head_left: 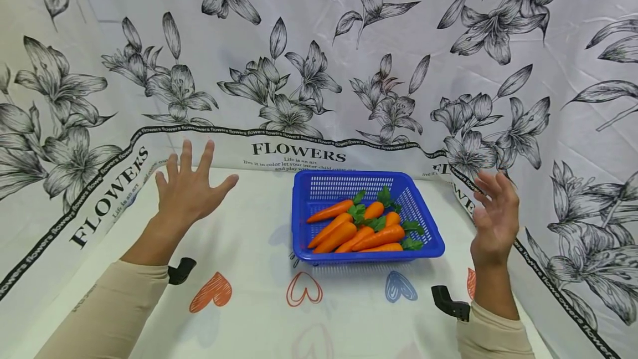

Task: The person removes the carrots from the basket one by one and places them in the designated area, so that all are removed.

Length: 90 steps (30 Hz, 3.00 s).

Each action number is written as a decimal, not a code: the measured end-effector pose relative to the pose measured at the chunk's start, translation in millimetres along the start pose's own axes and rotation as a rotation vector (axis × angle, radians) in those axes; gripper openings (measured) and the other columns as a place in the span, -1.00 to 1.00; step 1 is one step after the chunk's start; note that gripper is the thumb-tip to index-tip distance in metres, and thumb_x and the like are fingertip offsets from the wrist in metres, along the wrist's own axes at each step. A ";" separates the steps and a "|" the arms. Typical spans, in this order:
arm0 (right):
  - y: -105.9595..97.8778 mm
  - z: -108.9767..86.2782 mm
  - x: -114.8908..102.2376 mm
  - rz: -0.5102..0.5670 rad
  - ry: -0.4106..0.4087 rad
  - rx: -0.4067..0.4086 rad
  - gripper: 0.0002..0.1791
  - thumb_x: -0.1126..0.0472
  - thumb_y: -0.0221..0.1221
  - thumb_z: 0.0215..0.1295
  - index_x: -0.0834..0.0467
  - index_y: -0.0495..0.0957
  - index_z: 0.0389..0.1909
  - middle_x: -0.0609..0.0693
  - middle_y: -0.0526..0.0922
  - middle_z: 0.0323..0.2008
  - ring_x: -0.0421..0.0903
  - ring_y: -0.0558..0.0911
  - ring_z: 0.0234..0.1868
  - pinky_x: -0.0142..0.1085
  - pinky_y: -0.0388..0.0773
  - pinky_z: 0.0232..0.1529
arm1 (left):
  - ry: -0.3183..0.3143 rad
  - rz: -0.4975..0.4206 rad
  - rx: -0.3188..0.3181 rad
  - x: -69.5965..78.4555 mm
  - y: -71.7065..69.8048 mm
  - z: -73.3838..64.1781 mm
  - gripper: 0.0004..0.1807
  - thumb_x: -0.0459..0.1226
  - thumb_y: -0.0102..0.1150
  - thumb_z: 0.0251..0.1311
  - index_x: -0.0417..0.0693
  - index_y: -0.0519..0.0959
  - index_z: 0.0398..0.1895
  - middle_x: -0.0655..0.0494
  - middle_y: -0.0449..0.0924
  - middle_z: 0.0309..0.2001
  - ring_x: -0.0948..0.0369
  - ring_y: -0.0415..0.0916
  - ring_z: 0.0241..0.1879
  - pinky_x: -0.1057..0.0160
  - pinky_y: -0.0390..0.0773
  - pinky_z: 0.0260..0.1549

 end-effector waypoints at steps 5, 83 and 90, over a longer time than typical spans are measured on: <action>-9.4 -18.7 20.1 -0.034 0.070 -0.002 -0.39 0.42 -0.05 0.13 0.40 0.26 0.28 0.30 0.43 0.16 0.19 0.36 0.16 -0.22 0.27 0.09 | 0.003 0.000 -0.004 1.7 3.0 -0.1 0.01 0.40 -0.20 0.19 0.16 -0.24 0.56 -0.29 -0.41 0.49 -0.42 -0.32 0.36 -0.53 -0.27 0.10; -36.9 -114.8 124.3 -0.632 0.580 -0.487 -0.20 0.09 0.25 0.22 0.19 0.18 0.44 0.06 0.12 0.45 0.12 0.07 0.43 0.23 0.02 0.29 | 0.064 -0.004 -0.078 43.7 37.2 3.9 0.02 0.37 -0.18 0.21 0.07 -0.23 0.56 -0.38 -0.25 0.46 -0.41 -0.12 0.33 -0.47 0.04 0.07; -36.2 -115.4 125.1 -0.645 0.601 -0.497 -0.20 0.08 0.23 0.23 0.18 0.17 0.45 0.04 0.10 0.46 0.13 0.07 0.43 0.25 0.03 0.28 | 0.079 -0.120 -0.028 66.5 30.1 11.1 -0.01 0.29 -0.06 0.22 0.05 -0.14 0.56 -0.29 -0.13 0.47 -0.34 -0.03 0.34 -0.42 0.15 0.09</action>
Point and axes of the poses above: each hand's wrist, its own z-axis towards the middle knuckle, its own y-axis out of the palm, x = y × z, the point moved 4 cm from there along z, towards the middle knuckle
